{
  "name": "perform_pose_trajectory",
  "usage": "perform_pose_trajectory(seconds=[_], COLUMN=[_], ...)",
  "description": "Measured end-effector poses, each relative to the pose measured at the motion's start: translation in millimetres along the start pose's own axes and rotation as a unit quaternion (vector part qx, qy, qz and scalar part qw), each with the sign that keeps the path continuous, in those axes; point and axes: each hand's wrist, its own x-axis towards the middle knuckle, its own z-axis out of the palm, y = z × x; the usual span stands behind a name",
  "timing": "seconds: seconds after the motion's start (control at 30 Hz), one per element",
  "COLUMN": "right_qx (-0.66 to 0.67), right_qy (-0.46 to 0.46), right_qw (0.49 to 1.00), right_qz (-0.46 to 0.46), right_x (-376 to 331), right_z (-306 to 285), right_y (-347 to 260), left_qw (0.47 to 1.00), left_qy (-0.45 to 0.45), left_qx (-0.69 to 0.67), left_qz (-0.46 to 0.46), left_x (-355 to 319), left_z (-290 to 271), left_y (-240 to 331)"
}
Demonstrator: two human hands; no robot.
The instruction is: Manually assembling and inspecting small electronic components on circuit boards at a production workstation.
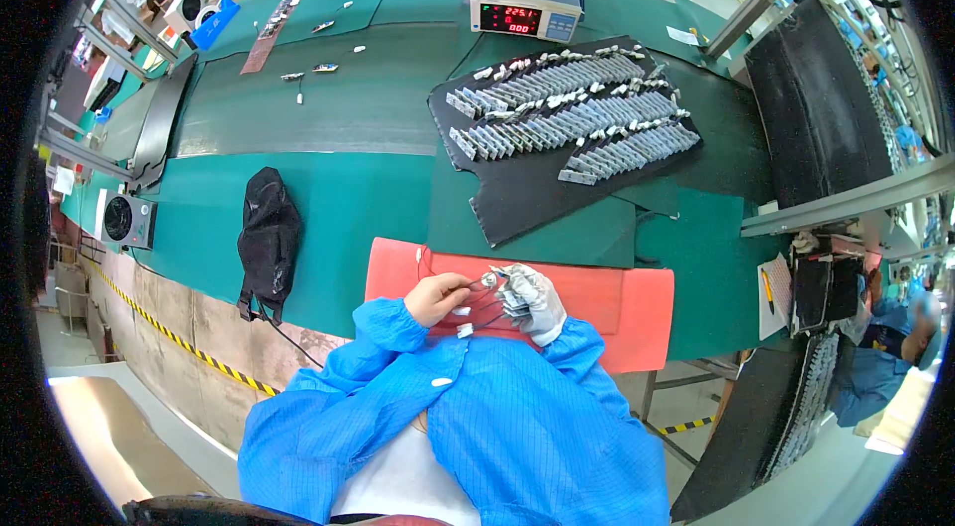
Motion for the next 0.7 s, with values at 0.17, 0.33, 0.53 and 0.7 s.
perform_pose_trajectory(seconds=[0.17,0.33,0.53,0.7], right_qx=[0.107,0.098,0.087,0.078], right_qy=[-0.069,-0.041,-0.035,-0.062], right_qw=[0.992,0.994,0.995,0.995], right_qz=[-0.016,-0.023,0.025,0.008], right_x=[6.1,6.8,6.6,7.9], right_z=[-19.0,-14.8,-14.7,-13.6], right_y=[14.3,6.7,-3.4,-1.5], left_qw=[0.965,0.607,0.392,0.469], left_qy=[0.153,0.255,0.476,0.359], left_qx=[0.159,0.092,0.224,0.070], left_qz=[0.140,0.747,0.754,0.804], left_x=[-21.5,-94.4,-121.9,-119.7], left_z=[-45.8,-70.4,-50.5,-37.1], left_y=[81.6,196.5,225.5,229.4])
